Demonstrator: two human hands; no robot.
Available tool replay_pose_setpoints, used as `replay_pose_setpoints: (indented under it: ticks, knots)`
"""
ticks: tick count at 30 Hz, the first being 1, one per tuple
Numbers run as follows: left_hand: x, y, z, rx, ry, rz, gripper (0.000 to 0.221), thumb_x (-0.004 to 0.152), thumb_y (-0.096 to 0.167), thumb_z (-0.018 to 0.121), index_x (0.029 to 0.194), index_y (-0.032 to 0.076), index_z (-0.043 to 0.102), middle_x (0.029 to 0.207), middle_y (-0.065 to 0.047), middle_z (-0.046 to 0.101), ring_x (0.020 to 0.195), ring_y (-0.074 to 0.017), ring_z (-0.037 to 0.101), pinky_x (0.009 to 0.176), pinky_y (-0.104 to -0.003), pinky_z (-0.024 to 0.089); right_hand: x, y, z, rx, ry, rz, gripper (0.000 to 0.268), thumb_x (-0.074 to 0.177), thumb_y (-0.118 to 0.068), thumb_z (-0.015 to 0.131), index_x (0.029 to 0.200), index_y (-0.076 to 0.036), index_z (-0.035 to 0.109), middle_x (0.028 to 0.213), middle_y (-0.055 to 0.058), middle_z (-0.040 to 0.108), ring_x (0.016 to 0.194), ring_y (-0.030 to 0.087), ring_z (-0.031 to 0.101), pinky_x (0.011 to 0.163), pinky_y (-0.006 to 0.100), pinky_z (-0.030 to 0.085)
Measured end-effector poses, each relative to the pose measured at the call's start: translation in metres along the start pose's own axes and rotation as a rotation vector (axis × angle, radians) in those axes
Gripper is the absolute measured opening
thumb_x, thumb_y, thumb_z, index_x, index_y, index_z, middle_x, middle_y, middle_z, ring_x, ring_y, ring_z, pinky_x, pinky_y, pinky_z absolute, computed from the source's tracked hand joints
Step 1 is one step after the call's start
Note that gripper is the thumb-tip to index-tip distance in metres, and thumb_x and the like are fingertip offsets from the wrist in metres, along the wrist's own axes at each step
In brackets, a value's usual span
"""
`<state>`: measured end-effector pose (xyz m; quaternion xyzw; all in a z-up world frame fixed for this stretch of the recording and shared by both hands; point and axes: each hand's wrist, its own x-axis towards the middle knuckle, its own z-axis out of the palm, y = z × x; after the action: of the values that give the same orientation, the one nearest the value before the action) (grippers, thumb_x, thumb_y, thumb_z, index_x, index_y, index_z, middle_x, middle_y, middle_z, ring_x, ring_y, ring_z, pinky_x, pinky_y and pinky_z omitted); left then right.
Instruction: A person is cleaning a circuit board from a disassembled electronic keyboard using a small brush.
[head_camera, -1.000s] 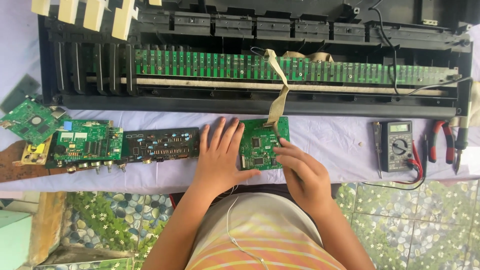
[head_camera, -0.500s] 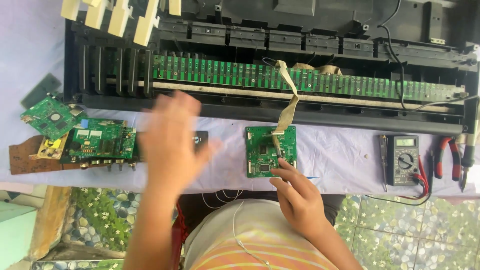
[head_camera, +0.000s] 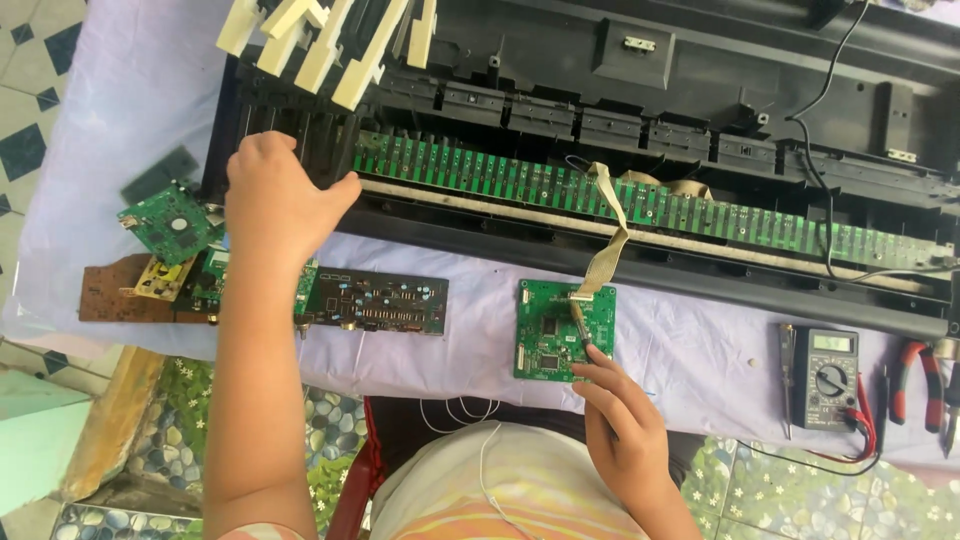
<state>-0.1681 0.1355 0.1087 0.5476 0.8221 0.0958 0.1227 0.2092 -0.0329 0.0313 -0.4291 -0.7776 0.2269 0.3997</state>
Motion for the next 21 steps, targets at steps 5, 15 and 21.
replay_pose_setpoints:
  ticks: [5, 15, 21]
  knots:
    - [-0.004, 0.027, -0.065, -0.271, -0.087, -0.114, 0.049, 0.09, 0.035, 0.069, 0.127, 0.003, 0.062, 0.127, -0.014, 0.061, 0.106, -0.0304, 0.062, 0.087, -0.052, 0.052, 0.001, 0.003, 0.0, 0.036, 0.022, -0.015, 0.022, 0.098, 0.012, 0.049, 0.112, 0.0, 0.061, 0.116, 0.021, 0.068, 0.125, 0.05, 0.065, 0.108, 0.056, 0.059]
    - [-0.029, 0.054, -0.075, -0.376, -0.102, -0.031, 0.051, 0.09, 0.035, 0.067, 0.134, 0.013, 0.057, 0.135, -0.009, 0.053, 0.129, -0.026, 0.048, 0.102, -0.052, 0.042, 0.003, 0.005, -0.002, 0.026, 0.02, -0.012, 0.021, 0.097, 0.011, 0.05, 0.108, -0.001, 0.063, 0.114, 0.019, 0.069, 0.124, 0.049, 0.066, 0.106, 0.054, 0.059]
    - [-0.025, 0.063, -0.082, -0.473, -0.019, 0.1, 0.047, 0.091, 0.031, 0.067, 0.132, 0.01, 0.057, 0.125, -0.007, 0.061, 0.115, -0.0241, 0.057, 0.094, -0.048, 0.047, 0.003, 0.006, -0.004, 0.045, 0.01, -0.024, 0.021, 0.097, 0.01, 0.049, 0.109, 0.0, 0.063, 0.114, 0.02, 0.069, 0.123, 0.049, 0.066, 0.107, 0.055, 0.059]
